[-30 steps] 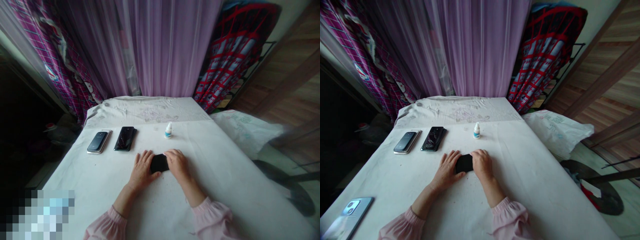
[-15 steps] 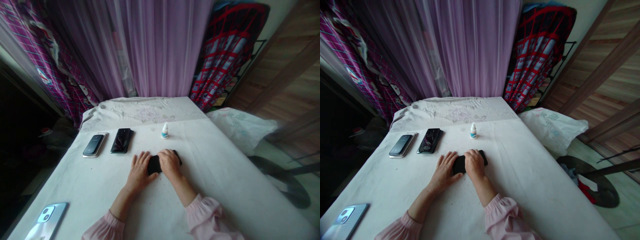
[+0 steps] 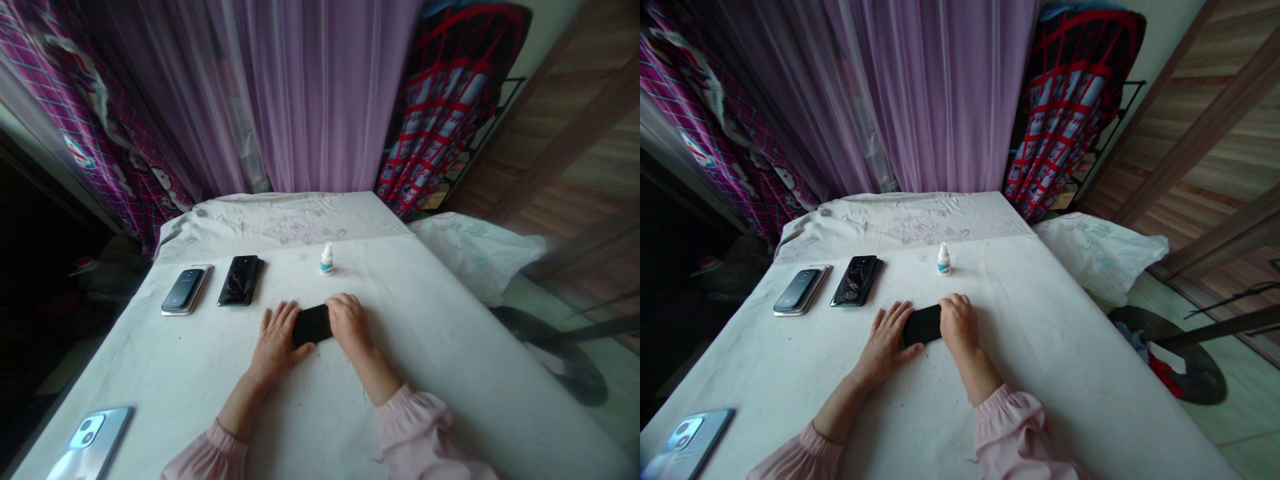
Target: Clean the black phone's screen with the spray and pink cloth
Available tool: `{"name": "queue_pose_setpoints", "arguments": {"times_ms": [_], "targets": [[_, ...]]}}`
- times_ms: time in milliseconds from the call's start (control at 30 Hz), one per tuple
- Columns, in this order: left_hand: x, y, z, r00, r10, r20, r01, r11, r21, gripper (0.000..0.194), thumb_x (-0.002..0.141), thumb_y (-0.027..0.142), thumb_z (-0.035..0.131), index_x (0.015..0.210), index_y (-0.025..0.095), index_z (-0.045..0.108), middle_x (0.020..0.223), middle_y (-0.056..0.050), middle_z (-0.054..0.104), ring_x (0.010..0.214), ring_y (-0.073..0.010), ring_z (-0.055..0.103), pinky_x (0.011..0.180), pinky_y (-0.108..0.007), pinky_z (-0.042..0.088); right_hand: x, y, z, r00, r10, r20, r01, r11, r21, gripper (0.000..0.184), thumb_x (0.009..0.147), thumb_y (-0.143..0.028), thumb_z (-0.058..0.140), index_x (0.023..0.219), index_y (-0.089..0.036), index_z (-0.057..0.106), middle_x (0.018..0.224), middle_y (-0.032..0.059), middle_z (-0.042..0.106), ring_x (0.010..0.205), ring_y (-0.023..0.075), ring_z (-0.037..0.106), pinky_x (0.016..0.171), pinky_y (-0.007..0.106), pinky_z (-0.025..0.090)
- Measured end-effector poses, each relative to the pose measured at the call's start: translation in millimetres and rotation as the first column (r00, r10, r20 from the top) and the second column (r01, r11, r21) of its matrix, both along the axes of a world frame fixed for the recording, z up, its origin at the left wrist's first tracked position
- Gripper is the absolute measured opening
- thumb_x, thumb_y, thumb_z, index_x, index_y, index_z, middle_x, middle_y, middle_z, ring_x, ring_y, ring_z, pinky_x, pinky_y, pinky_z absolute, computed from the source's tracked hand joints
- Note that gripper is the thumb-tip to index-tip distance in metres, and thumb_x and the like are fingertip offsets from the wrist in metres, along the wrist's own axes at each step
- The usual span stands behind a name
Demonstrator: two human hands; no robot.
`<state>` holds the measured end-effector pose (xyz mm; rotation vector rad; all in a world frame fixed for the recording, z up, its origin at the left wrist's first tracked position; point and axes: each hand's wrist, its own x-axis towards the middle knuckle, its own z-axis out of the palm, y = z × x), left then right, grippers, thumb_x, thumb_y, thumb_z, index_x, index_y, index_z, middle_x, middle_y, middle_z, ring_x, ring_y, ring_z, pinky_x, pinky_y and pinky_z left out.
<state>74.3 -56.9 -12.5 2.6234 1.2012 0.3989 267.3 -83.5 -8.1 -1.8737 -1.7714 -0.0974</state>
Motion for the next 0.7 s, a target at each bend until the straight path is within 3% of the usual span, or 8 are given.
{"name": "queue_pose_setpoints", "arguments": {"times_ms": [167, 433, 567, 700], "targets": [[0, 0, -1.6, 1.000, 0.002, 0.000, -0.002, 1.000, 0.013, 0.068, 0.082, 0.050, 0.064, 0.139, 0.020, 0.043, 0.148, -0.015, 0.042, 0.140, -0.0340, 0.031, 0.113, -0.059, 0.018, -19, -3, 2.4, 0.995, 0.100, -0.014, -0.100, 0.995, 0.006, 0.027, 0.088, -0.008, 0.050, 0.092, -0.021, 0.072, 0.092, 0.0069, 0.070, 0.086, 0.0214, 0.059, 0.079, 0.032, 0.046], [0, 0, 0.8, 1.000, -0.003, -0.001, 0.003, 1.000, 0.001, 0.069, 0.083, 0.051, 0.063, 0.139, 0.017, 0.042, 0.148, -0.016, 0.042, 0.140, -0.0339, 0.031, 0.114, -0.059, 0.017, 38, -13, -6.0, 0.996, -0.084, -0.041, 0.087, 0.993, 0.079, 0.030, 0.086, -0.005, 0.048, 0.090, -0.020, 0.073, 0.092, 0.0058, 0.071, 0.084, 0.0204, 0.059, 0.079, 0.031, 0.046], [0, 0, 1.6, 1.000, -0.001, -0.001, 0.001, 1.000, 0.006, 0.069, 0.082, 0.051, 0.063, 0.139, 0.017, 0.042, 0.148, -0.015, 0.042, 0.140, -0.0339, 0.030, 0.114, -0.059, 0.017, 18, -13, -2.4, 0.998, -0.068, -0.014, 0.069, 0.997, 0.041, 0.029, 0.087, -0.006, 0.048, 0.093, -0.019, 0.073, 0.091, 0.0074, 0.070, 0.085, 0.0219, 0.058, 0.077, 0.032, 0.046], [0, 0, 0.0, 1.000, 0.001, -0.002, -0.001, 1.000, 0.019, 0.069, 0.082, 0.049, 0.064, 0.140, 0.018, 0.042, 0.148, -0.015, 0.042, 0.140, -0.0342, 0.031, 0.113, -0.059, 0.018, -17, -14, 2.4, 0.999, 0.049, -0.009, -0.049, 0.999, 0.018, 0.026, 0.089, -0.009, 0.050, 0.096, -0.019, 0.072, 0.093, 0.0070, 0.070, 0.087, 0.0218, 0.058, 0.079, 0.032, 0.046]]}}
